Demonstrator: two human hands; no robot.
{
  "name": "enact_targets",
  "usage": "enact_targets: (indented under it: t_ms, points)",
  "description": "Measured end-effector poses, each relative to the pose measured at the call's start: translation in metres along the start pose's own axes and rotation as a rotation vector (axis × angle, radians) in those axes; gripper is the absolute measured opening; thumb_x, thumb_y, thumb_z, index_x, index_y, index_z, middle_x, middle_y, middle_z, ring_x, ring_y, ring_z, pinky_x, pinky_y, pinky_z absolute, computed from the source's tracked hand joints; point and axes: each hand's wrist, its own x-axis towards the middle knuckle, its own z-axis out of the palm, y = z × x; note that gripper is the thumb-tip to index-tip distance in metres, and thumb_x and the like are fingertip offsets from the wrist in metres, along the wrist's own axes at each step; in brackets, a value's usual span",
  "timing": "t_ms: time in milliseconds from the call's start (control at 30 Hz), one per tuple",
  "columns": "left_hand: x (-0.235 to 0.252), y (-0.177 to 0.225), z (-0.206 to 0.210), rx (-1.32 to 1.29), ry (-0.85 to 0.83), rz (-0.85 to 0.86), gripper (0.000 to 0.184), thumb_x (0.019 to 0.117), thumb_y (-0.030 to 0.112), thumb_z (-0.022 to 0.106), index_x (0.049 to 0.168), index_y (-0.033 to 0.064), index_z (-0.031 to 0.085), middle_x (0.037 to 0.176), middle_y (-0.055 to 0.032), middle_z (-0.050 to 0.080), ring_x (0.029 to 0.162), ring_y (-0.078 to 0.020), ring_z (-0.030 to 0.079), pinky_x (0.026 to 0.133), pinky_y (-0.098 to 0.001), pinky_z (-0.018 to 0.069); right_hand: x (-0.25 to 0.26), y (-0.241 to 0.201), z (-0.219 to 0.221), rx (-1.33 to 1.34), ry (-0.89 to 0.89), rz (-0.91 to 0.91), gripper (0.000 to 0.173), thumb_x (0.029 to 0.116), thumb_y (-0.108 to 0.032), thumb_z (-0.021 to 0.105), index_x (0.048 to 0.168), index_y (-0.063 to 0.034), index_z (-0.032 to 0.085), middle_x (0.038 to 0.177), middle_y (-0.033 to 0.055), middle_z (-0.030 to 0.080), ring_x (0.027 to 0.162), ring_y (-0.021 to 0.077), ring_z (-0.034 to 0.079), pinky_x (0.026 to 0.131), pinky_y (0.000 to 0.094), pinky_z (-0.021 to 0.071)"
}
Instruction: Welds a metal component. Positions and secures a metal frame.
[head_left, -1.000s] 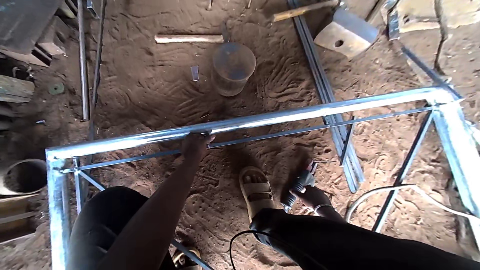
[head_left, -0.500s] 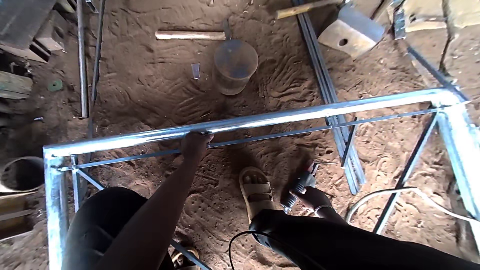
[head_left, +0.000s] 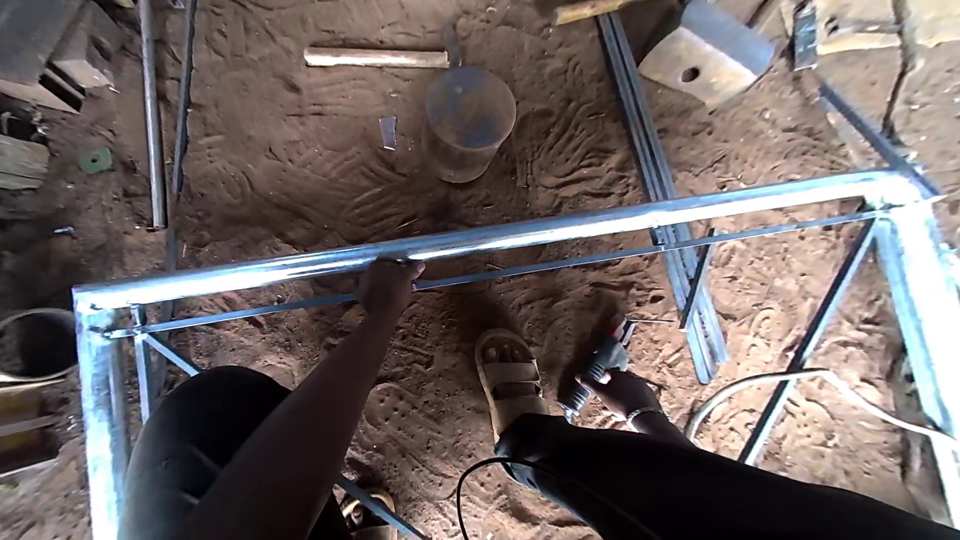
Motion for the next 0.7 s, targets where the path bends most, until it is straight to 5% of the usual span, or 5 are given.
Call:
enact_targets:
  t_ms: [267, 700]
  points:
    - [0.0046, 0.0004, 0.0019, 0.017, -0.001, -0.013, 0.056, 0.0894, 0.064, 0.069, 0.099, 0.0092, 0.074, 0.108, -0.0139, 0.073, 0.112, -0.0339, 0.065, 0.101, -0.0668, 0.0409, -0.0001, 0.0007, -0.0007, 0.022, 0.003, -0.005, 0.065, 0.0971, -0.060, 0.063, 0.122, 0.0007, 0.068, 0.111, 0.0264, 0.072, 0.106, 0.0439, 0.070, 0.094, 0.0629, 0.0529]
    - [0.0049, 0.0016, 0.0011, 0.080, -0.006, -0.018, 0.061, 0.0909, 0.066, 0.066, 0.106, 0.0070, 0.073, 0.115, -0.0173, 0.071, 0.118, -0.0368, 0.063, 0.103, -0.0691, 0.0382, -0.0005, -0.0022, -0.0037, -0.009, -0.005, -0.025, 0.066, 0.0972, -0.061, 0.062, 0.118, 0.0007, 0.070, 0.113, 0.0258, 0.072, 0.111, 0.0428, 0.068, 0.097, 0.0630, 0.0501]
